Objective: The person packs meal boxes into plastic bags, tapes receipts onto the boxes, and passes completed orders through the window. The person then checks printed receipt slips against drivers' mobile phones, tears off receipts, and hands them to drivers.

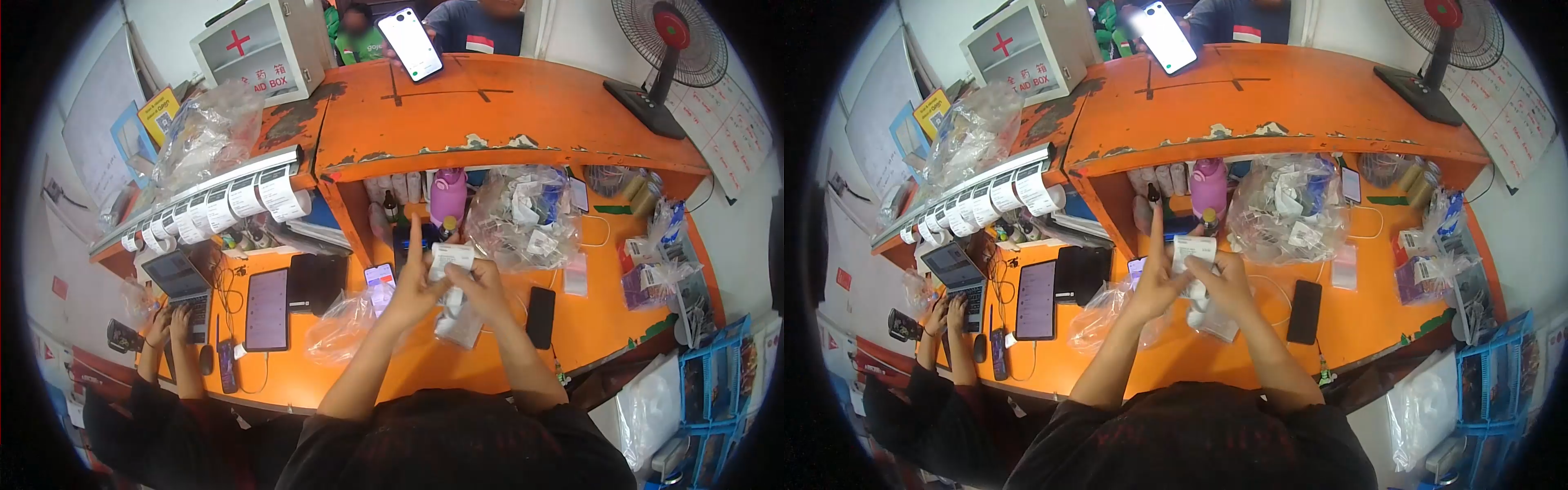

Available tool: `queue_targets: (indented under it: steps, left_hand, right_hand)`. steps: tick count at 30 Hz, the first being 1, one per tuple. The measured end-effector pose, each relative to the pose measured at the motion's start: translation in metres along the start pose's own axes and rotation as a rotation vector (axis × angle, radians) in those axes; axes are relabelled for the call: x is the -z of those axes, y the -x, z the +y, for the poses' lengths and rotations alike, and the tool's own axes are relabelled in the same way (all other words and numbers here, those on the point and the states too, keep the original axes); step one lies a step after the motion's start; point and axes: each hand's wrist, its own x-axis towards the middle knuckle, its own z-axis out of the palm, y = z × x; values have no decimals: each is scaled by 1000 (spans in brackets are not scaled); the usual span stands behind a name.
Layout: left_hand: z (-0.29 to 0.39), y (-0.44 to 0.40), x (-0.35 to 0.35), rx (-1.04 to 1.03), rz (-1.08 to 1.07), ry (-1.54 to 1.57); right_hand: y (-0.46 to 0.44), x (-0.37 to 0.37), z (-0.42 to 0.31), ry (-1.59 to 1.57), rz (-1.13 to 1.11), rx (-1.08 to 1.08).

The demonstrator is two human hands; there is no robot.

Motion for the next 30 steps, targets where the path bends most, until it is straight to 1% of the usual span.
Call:
queue_targets:
  steps: [2, 3, 4, 5, 6, 8, 9, 10, 12, 13, 14, 15, 16, 17, 18, 19, 20, 22, 23, 25, 26, 28, 30]
  left_hand:
    - [2, 12, -7, 7, 171, -306]
    - [-9, 17, -8, 7, 176, -307]
    - [-28, 22, -7, 69, 275, -245]
    - [-45, 27, -6, 131, 372, -182]
    - [-48, 29, -5, 131, 375, -182]
    - [-53, 31, -5, 177, 201, -18]
    - [-34, 31, -14, 179, 236, -58]
    - [-31, 31, -14, 178, 238, -56]
    - [-29, 32, -15, 233, 131, -52]
    - [-31, 36, -13, 257, 100, -130]
    - [-33, 40, -12, 238, 85, -118]
    - [-35, 43, -13, 255, 105, -29]
    - [-37, 46, -13, 276, 118, 59]
    - [-37, 50, -13, 313, 124, 90]
    - [-37, 52, -14, 350, 135, 118]
    - [-40, 54, -15, 332, 140, 139]
    - [-44, 54, -15, 329, 132, 174]
    - [-48, 56, -13, 347, 126, 140]
    - [-45, 54, -13, 331, 127, 134]
    - [-36, 51, -13, 289, 158, 158]
    - [-39, 51, -11, 277, 165, 154]
    - [-43, 52, -8, 368, 208, 311]
    - [-44, 51, -8, 356, 210, 266]
  right_hand:
    - [-2, -6, 9, 37, 237, 102]
    - [2, -15, -5, -63, 268, 154]
    - [1, -16, -4, -62, 263, 152]
    - [1, -16, -1, -129, 251, 163]
    - [0, -17, 0, -197, 240, 174]
    - [-2, -17, 2, -211, 216, 168]
    - [-3, -17, 2, -226, 194, 161]
    - [-6, -15, -6, -223, 191, 160]
    - [-26, -1, -43, 205, 351, 243]
    - [-42, 8, -68, 96, 388, 338]
    - [-64, 22, -95, -8, 429, 443]
    - [-87, 43, -120, -58, 371, 468]
    - [-118, 61, -140, -97, 359, 473]
    - [-153, 79, -157, -68, 363, 445]
    - [-187, 96, -170, -108, 333, 412]
    - [-208, 103, -183, -188, 365, 274]
    - [-229, 117, -185, -186, 363, 294]
    - [-263, 148, -180, -47, 224, 12]
    - [-271, 149, -178, -46, 215, 27]
    - [-278, 143, -176, -228, 376, -8]
    - [-281, 142, -177, -226, 364, -2]
    - [-280, 138, -176, -227, 413, -52]
    - [-282, 134, -177, -258, 402, -46]
